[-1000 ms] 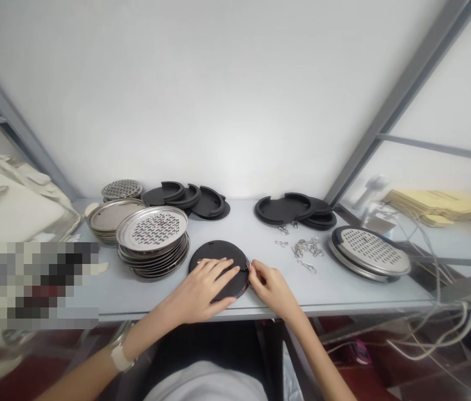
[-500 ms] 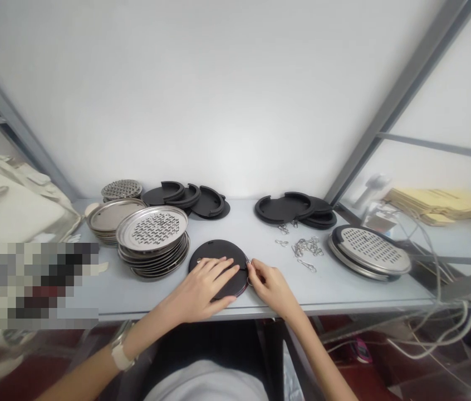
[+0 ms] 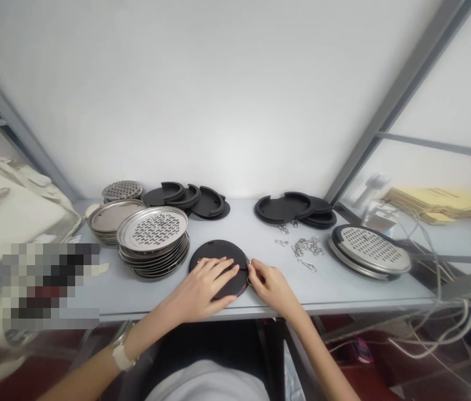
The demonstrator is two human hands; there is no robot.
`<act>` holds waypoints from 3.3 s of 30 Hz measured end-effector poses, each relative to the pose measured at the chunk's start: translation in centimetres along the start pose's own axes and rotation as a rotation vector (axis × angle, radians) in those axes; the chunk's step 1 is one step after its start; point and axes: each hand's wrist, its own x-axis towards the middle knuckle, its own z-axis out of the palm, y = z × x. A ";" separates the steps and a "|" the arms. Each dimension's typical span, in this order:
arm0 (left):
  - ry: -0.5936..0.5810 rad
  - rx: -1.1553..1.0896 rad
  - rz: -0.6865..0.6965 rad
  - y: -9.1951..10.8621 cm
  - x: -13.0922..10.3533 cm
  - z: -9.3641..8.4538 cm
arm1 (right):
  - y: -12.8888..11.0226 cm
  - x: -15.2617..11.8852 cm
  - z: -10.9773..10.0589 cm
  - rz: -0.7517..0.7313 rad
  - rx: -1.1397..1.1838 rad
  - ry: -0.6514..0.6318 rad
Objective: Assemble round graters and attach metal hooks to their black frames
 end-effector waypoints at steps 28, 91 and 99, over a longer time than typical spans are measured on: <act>0.012 -0.034 -0.010 0.0 0.1 0.2 | -0.1 -0.1 0.1 0.048 0.065 0.039; 0.011 -0.038 0.000 0.0 0.0 0.0 | -0.1 -0.6 0.3 -0.058 -0.101 0.104; 0.048 0.011 -0.104 -0.4 0.2 0.3 | -0.3 -1.1 0.4 -0.102 -0.044 0.081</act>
